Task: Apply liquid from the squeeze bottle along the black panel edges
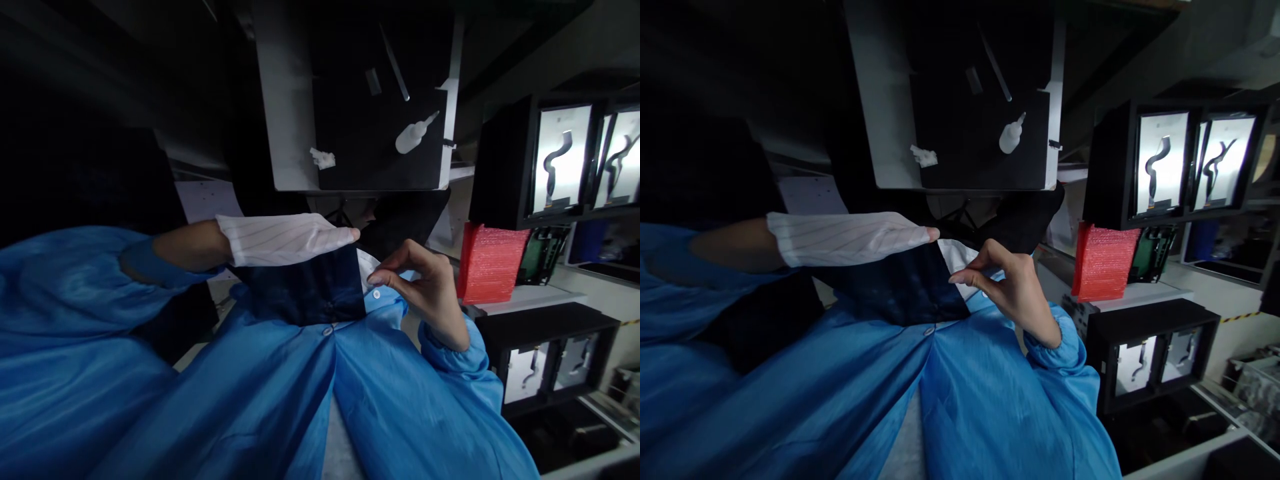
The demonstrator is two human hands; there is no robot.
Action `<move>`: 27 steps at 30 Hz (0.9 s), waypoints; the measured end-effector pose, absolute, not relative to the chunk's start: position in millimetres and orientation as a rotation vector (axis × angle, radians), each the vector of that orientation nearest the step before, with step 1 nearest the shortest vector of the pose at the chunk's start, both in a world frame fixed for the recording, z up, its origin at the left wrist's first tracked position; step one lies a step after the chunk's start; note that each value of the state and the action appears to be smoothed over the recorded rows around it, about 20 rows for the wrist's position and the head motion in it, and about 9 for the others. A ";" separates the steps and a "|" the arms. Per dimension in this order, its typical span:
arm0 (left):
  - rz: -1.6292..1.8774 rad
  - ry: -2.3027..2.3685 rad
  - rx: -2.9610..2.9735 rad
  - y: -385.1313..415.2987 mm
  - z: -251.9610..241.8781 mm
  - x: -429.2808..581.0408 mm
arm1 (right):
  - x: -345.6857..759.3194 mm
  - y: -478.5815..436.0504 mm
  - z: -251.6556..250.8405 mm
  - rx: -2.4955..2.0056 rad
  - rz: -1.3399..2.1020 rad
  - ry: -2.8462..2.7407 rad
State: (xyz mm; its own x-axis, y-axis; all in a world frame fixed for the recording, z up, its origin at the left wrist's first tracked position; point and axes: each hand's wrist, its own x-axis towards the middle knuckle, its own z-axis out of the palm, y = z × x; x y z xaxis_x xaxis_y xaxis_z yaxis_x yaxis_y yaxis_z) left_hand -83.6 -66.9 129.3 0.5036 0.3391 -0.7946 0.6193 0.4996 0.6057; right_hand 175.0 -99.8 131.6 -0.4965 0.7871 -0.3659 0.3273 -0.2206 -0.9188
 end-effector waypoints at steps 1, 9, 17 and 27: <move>-0.227 1.087 1.083 -67.3 129.7 -83.4 | 174.4 -99.6 132.1 -1.288 1.762 -1.720; -0.243 1.094 1.094 -66.1 132.5 -80.8 | 172.1 -102.4 132.5 -1.229 1.800 -1.814; -0.217 1.080 1.104 -67.8 130.9 -82.6 | 169.6 -103.7 132.1 -1.174 1.733 -1.929; -0.253 1.083 1.027 -64.3 137.4 -76.9 | 176.7 -108.9 134.1 -1.220 1.647 -2.166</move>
State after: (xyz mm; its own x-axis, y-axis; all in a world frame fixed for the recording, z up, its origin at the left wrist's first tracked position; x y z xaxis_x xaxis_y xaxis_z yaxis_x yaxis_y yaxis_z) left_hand -76.9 -64.3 137.4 0.4907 0.2909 -0.8213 0.6246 0.5398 0.5644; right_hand 176.7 -108.9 134.1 -0.6544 0.6785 -0.3338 0.5029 0.0609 -0.8622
